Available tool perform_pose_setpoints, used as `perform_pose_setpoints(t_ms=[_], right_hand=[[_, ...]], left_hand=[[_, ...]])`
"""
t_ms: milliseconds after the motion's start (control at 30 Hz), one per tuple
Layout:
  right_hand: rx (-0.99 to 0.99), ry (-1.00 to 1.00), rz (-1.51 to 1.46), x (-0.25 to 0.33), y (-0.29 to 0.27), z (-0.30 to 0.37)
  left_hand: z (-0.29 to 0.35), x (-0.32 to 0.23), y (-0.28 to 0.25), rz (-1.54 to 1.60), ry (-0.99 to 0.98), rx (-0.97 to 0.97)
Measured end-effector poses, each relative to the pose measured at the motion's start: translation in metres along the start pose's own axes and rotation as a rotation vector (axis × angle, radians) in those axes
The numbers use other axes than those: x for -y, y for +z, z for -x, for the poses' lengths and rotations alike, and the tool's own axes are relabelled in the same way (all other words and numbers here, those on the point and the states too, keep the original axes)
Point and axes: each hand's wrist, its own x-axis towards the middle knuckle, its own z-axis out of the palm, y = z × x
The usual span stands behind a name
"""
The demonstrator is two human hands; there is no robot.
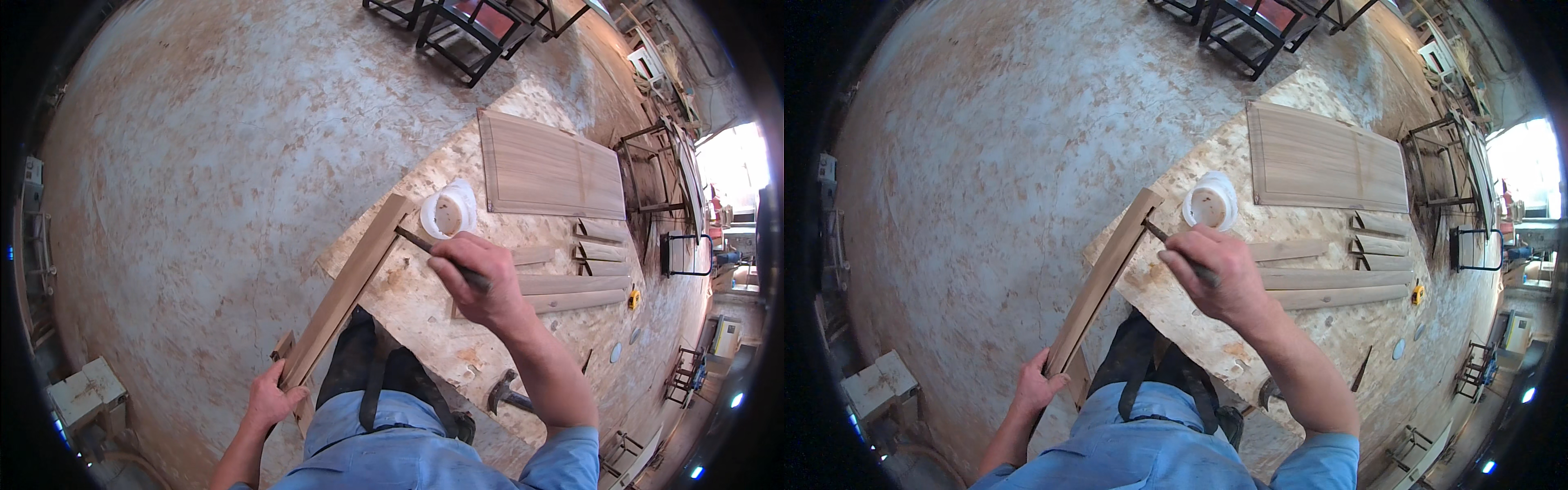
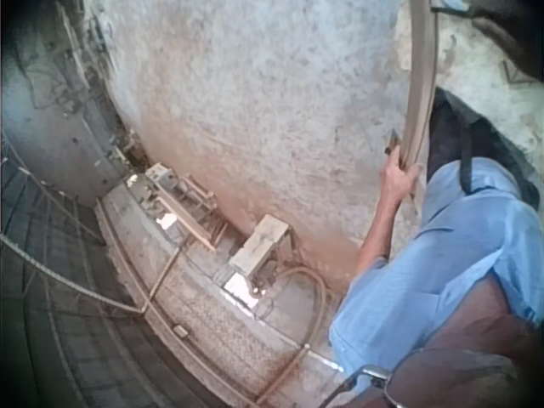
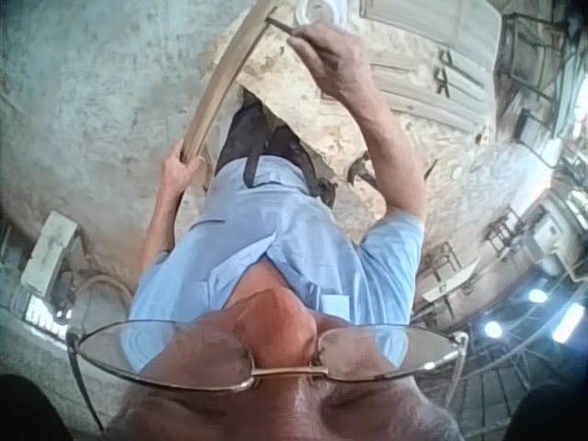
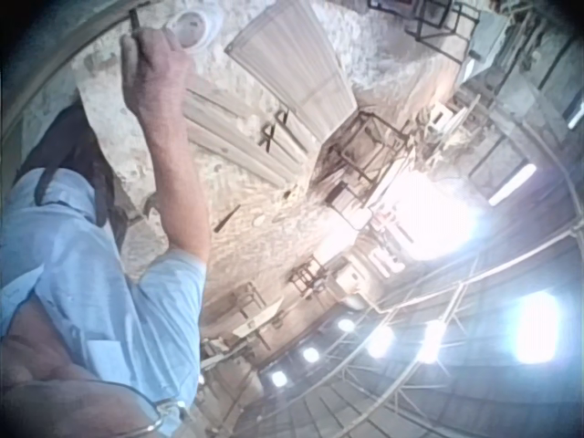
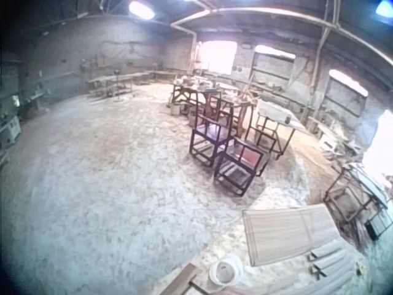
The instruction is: The person applies glue to the joints of wooden pieces with a brush and assembles a frame by fitting the pieces together and hammering them to secure the structure.
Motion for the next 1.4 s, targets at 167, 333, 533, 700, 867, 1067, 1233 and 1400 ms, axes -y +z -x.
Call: perform_pose_setpoints(t_ms=[167, 333, 533, 700, 867, 1067, 1233, 1400], right_hand=[[-0.334, 0.558, -0.473, -0.012, -0.022, 0.005], [-0.377, 0.517, -0.708, -0.022, -0.016, 0.018], [-0.3, 0.593, -0.69, -0.032, 0.0, 0.016], [-0.394, 0.591, -0.72, -0.042, -0.005, 0.009], [-0.431, 0.645, -0.707, -0.049, -0.007, 0.009], [-0.651, 0.541, -0.489, -0.081, -0.039, 0.028], [-0.331, 0.684, -0.242, -0.115, -0.006, 0.039], [-0.191, 0.804, -0.328, -0.128, 0.005, 0.045]], left_hand=[[0.0, 0.02, -0.007, 0.042, -0.068, 0.162], [-0.003, -0.002, -0.015, 0.144, -0.195, 0.285], [-0.005, -0.01, -0.02, 0.181, -0.195, 0.292], [-0.008, 0.001, -0.02, 0.219, -0.25, 0.318], [-0.01, 0.009, -0.021, 0.154, -0.249, 0.332], [-0.012, 0.03, -0.016, 0.18, -0.178, 0.34], [-0.011, 0.015, -0.017, 0.516, -0.227, 0.4], [-0.014, 0.002, -0.028, 0.616, -0.294, 0.508]])
